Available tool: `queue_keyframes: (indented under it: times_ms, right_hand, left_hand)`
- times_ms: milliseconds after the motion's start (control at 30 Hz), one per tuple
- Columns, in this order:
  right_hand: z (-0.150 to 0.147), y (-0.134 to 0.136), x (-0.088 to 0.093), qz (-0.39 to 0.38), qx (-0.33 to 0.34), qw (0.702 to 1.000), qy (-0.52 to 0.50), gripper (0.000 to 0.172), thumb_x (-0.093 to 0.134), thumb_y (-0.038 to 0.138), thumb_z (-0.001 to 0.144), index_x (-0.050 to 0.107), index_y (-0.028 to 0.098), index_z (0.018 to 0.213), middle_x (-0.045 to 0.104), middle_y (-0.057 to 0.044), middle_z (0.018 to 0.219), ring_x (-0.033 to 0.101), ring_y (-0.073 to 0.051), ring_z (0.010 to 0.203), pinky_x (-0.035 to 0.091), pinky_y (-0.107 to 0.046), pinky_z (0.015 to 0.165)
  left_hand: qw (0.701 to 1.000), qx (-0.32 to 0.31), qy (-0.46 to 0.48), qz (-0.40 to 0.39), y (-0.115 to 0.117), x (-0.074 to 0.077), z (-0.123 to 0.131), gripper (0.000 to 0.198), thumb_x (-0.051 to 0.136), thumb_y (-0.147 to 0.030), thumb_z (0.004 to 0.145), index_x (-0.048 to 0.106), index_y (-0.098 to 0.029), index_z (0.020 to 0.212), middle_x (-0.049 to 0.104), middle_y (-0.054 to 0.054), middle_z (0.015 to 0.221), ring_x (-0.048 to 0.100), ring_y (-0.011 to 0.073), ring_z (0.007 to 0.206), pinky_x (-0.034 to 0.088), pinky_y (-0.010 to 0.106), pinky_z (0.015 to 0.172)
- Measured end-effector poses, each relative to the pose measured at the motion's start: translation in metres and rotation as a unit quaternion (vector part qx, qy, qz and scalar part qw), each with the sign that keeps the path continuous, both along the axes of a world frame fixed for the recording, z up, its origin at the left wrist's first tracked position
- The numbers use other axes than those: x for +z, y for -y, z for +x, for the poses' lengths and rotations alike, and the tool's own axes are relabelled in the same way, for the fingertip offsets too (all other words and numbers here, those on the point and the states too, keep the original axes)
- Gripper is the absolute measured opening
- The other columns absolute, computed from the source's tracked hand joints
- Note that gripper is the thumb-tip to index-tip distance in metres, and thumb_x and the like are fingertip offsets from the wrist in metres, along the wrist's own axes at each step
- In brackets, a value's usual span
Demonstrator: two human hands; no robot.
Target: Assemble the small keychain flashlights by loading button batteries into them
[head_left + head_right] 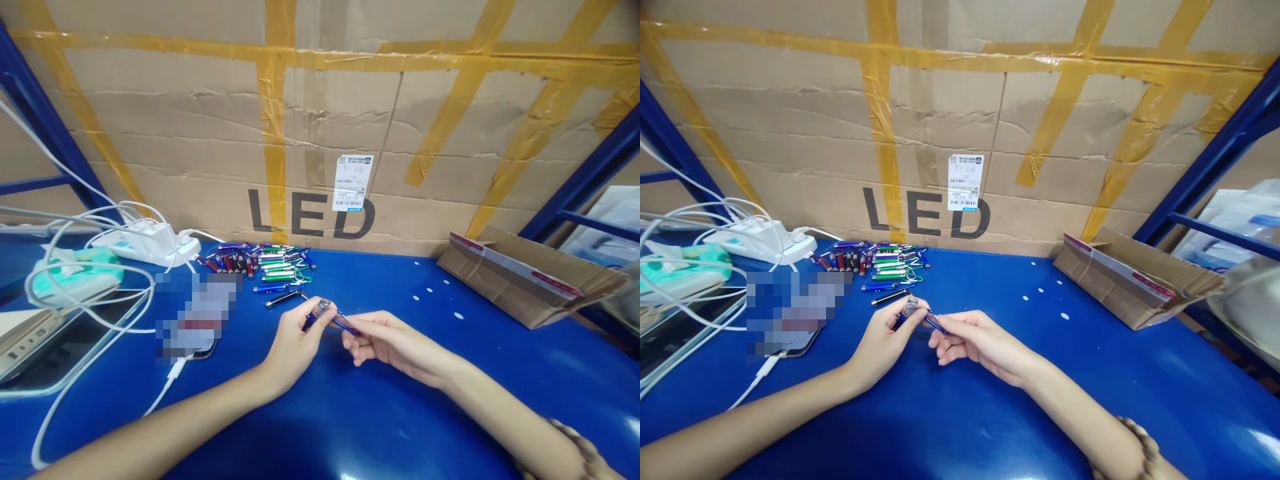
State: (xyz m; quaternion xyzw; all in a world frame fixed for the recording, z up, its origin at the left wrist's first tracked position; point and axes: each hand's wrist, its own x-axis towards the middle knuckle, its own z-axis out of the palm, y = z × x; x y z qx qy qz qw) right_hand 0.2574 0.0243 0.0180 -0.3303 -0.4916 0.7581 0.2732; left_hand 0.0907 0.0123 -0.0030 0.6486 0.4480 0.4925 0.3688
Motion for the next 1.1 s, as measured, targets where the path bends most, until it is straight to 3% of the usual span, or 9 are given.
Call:
queue_keyframes:
  times_ms: [100,233,467,567,667,767,867,967,1100]
  right_hand:
    - [0.002,0.0,0.001,-0.008,0.036,0.999,0.002,0.025,0.066,0.036,0.075,0.064,0.012,0.074,0.053,0.002,0.064,0.05,-0.004,0.054,0.049,-0.018,0.057]
    - [0.002,0.003,0.002,0.085,0.035,0.995,0.043,0.034,0.065,0.043,0.073,0.061,0.011,0.064,0.048,0.003,0.06,0.049,-0.005,0.051,0.052,-0.021,0.058]
    - [0.0,0.004,-0.006,0.153,0.022,0.986,0.066,0.037,0.065,0.049,0.07,0.066,0.011,0.069,0.048,0.004,0.057,0.05,-0.007,0.053,0.055,-0.031,0.067]
    - [-0.001,0.002,-0.013,0.164,0.013,0.983,0.077,0.039,0.065,0.05,0.069,0.071,0.013,0.08,0.052,0.003,0.063,0.05,-0.007,0.055,0.055,-0.032,0.07]
    - [-0.002,-0.001,-0.016,0.225,-0.017,0.969,0.098,0.04,0.061,0.052,0.071,0.071,0.015,0.084,0.056,0.0,0.068,0.053,-0.01,0.058,0.054,-0.031,0.066]
    - [0.0,-0.004,-0.015,0.364,-0.096,0.912,0.163,0.033,0.054,0.044,0.08,0.07,0.015,0.08,0.058,-0.003,0.068,0.056,-0.014,0.061,0.052,-0.029,0.061]
    - [0.003,-0.005,-0.013,0.506,-0.184,0.812,0.224,0.027,0.046,0.029,0.087,0.069,0.015,0.082,0.062,-0.006,0.071,0.058,-0.016,0.066,0.049,-0.028,0.063]
    - [0.004,-0.003,-0.014,0.604,-0.215,0.734,0.226,0.026,0.041,0.018,0.088,0.066,0.016,0.093,0.065,-0.009,0.085,0.061,-0.016,0.075,0.05,-0.028,0.068]
    - [0.003,0.001,-0.018,0.684,-0.217,0.661,0.22,0.029,0.038,0.009,0.086,0.062,0.018,0.099,0.065,-0.009,0.089,0.06,-0.016,0.08,0.051,-0.027,0.069]
  left_hand:
    - [0.999,-0.026,-0.019,0.017,0.0,0.0,-0.002,0.017,0.048,-0.026,0.084,0.058,-0.017,0.075,0.063,0.0,0.069,0.061,0.016,0.068,0.044,0.022,0.065]
    - [0.986,-0.045,-0.105,0.122,-0.002,-0.002,-0.008,0.021,0.043,-0.015,0.084,0.061,-0.018,0.074,0.064,0.001,0.068,0.059,0.0142,0.063,0.042,0.022,0.061]
    - [0.913,-0.07,-0.274,0.294,-0.007,-0.006,-0.018,0.033,0.033,-0.011,0.083,0.065,-0.018,0.088,0.059,0.005,0.063,0.051,0.016,0.057,0.041,0.026,0.057]
    - [0.892,-0.076,-0.31,0.32,-0.008,-0.007,-0.02,0.034,0.032,-0.011,0.084,0.065,-0.017,0.09,0.06,0.007,0.064,0.05,0.0171,0.058,0.04,0.027,0.057]
    - [0.917,-0.087,-0.277,0.272,-0.006,-0.005,-0.018,0.03,0.034,-0.013,0.085,0.064,-0.018,0.091,0.062,0.007,0.071,0.053,0.0181,0.063,0.041,0.028,0.062]
    - [0.975,-0.067,-0.166,0.128,-0.002,-0.001,-0.01,0.017,0.044,-0.022,0.085,0.057,-0.022,0.097,0.062,0.003,0.076,0.056,0.0162,0.067,0.042,0.024,0.063]
    - [0.994,-0.063,-0.087,-0.02,0.005,0.003,-0.002,0.011,0.049,-0.031,0.083,0.048,-0.024,0.092,0.053,-0.005,0.063,0.045,0.0105,0.05,0.034,0.019,0.048]
    - [0.989,-0.096,-0.101,-0.052,0.01,0.004,0.003,0.011,0.043,-0.032,0.086,0.045,-0.022,0.084,0.041,-0.008,0.056,0.035,0.0088,0.046,0.027,0.019,0.046]
    - [0.986,-0.123,-0.105,-0.048,0.012,0.002,0.003,0.021,0.038,-0.034,0.089,0.043,-0.02,0.074,0.038,-0.006,0.059,0.033,0.0098,0.052,0.027,0.022,0.052]
